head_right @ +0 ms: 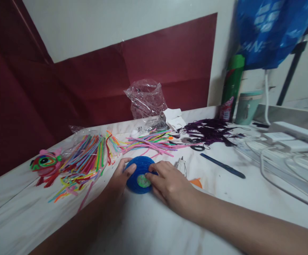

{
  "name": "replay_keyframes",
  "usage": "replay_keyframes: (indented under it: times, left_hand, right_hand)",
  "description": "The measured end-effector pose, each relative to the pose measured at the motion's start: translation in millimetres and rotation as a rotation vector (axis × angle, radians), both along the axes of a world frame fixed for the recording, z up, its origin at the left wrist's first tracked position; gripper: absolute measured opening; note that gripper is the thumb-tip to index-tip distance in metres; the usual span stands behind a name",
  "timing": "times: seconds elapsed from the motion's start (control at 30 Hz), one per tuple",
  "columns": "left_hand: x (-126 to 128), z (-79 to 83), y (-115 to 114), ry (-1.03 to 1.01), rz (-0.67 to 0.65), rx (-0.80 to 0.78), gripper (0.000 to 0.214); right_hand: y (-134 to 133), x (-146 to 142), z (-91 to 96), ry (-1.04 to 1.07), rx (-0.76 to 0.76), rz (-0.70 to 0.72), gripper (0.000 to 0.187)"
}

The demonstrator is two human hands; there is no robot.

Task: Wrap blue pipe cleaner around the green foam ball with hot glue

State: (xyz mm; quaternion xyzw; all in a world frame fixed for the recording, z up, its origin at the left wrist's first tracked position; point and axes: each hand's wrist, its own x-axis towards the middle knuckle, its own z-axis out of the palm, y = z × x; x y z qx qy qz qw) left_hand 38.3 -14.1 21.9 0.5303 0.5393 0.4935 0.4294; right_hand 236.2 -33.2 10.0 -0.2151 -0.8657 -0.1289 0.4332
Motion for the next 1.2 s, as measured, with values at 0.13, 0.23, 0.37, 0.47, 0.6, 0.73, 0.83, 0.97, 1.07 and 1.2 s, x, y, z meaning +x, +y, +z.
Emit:
replay_keyframes:
  times: [0.13, 0.23, 0.37, 0.47, 0.6, 0.73, 0.83, 0.97, 1.07, 1.2]
  left_hand:
    - [-3, 1.1, -2, -0.031, -0.054, 0.011, 0.06]
    - [-6, 1.5, -2, -0.035, -0.087, 0.013, 0.061]
    - [-7, 2.7, 1, -0.035, -0.108, -0.012, 0.066]
    - [-7, 1.8, 3, -0.032, -0.099, -0.04, 0.071]
    - [-9, -4.4, 6, -0.043, -0.113, -0.049, 0.071]
    - [-9, -7.5, 7, -0.082, -0.109, -0.069, 0.067]
    - [-8, -4.2, 5, -0.084, -0.083, -0.079, 0.064]
    - [-5, 0.2, 5, -0.098, -0.043, -0.094, 0.064]
    - [-5, -0.8, 7, -0.136, -0.034, -0.106, 0.064]
    - [-7, -6.4, 10, -0.213, -0.028, -0.122, 0.062]
  right_hand:
    - [-3, -1, 1.2, -0.016, -0.013, 0.019, 0.024]
    - [-3, -2, 1.9, -0.023, -0.025, 0.021, 0.024]
    - [-1, -1, -0.3, -0.021, -0.024, 0.014, 0.025]
    - [0, 0, -0.7, -0.004, -0.077, 0.036, 0.026]
    - [1, 1, 4.0, 0.164, -0.304, 0.102, 0.023]
    - [2, 3, 11.7, 0.306, -0.43, 0.045, 0.014]
    - [3, 6, 17.9, 0.391, -0.541, -0.001, 0.01]
    - [4, 6, 23.9, 0.427, -0.68, 0.001, 0.022]
    - [6, 7, 26.3, 0.437, -0.752, -0.008, 0.032]
    - [7, 8, 28.1, 0.458, -0.795, -0.059, 0.046]
